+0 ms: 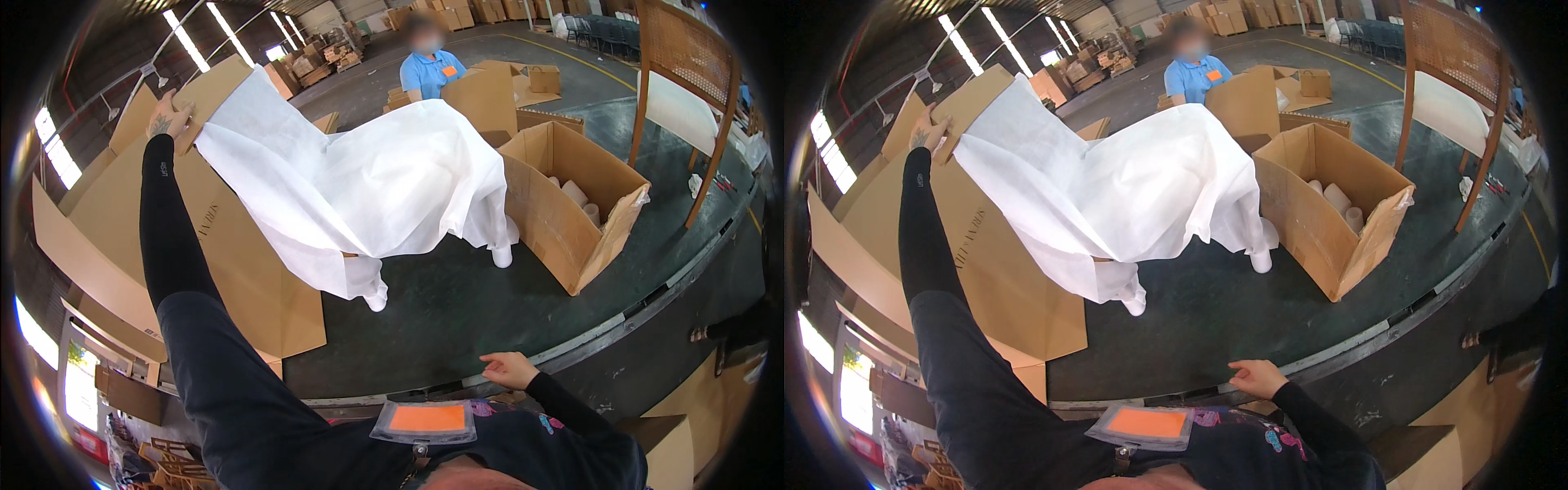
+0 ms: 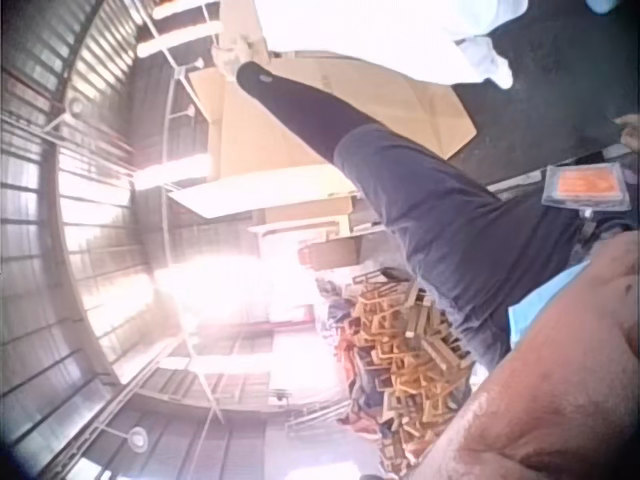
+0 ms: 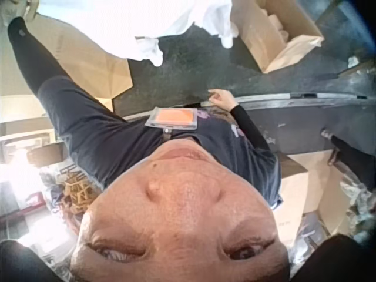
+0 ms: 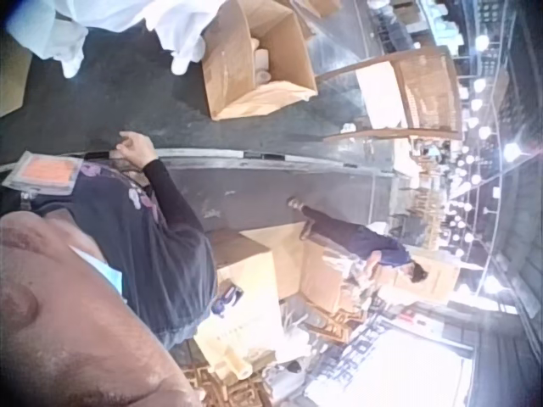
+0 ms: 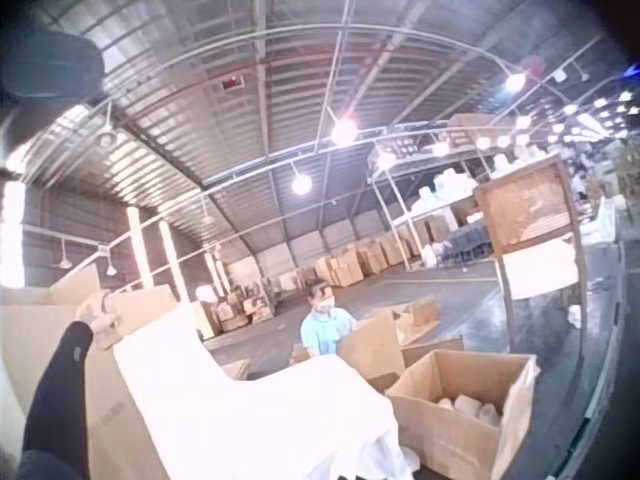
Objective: The person wraps a wooden chair with white foam padding and bubble wrap in a warehouse setting. They place foam pieces on the seat and back, then cover the chair with a large sheet of bubble wrap, adjusting it to fully enclose the chair.
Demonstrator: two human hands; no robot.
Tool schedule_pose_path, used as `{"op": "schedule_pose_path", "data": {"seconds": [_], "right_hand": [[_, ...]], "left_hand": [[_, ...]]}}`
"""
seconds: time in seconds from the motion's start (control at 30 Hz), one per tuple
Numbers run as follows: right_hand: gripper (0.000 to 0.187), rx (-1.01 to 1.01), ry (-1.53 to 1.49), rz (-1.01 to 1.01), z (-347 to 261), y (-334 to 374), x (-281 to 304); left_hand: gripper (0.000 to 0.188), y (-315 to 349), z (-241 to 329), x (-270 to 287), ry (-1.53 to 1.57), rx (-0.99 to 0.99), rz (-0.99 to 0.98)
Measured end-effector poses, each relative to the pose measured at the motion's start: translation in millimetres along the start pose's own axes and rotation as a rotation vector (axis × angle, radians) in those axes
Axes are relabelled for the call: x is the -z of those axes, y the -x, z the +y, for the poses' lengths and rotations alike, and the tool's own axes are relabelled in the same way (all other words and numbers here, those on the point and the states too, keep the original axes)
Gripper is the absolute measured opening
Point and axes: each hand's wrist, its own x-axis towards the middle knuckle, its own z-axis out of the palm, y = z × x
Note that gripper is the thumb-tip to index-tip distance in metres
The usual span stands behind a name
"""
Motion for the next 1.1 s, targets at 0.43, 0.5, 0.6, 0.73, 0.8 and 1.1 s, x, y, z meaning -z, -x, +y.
{"op": "schedule_pose_path", "data": {"seconds": [0.43,0.5,0.6,0.73,0.8,1.1], "right_hand": [[0.048,-0.266,0.200,0.256,17.1,-72.8,-5.7],[0.055,-0.401,0.438,0.288,50.5,-95.8,1.0],[0.075,-0.632,0.665,0.335,100.1,-132.2,16.7],[0.081,-0.573,0.744,0.444,152.5,-150.7,25.1],[0.082,-0.564,0.758,0.473,160.5,-153.7,19.5],[0.084,-0.668,0.725,0.398,151.8,-170.8,28.3]], "left_hand": [[0.032,-43.7,113.2,-33.2,-0.723,-0.045,-0.231],[0.037,-54.0,115.5,-45.3,-0.716,0.003,-0.301],[0.041,-71.3,134.3,-70.4,-0.715,0.074,-0.341],[0.051,-90.8,118.9,-91.9,-0.771,0.173,-0.360],[0.058,-102.1,121.3,-100.7,-0.778,0.250,-0.354],[0.069,-113.4,103.5,-158.7,-0.854,0.157,-0.266]]}}
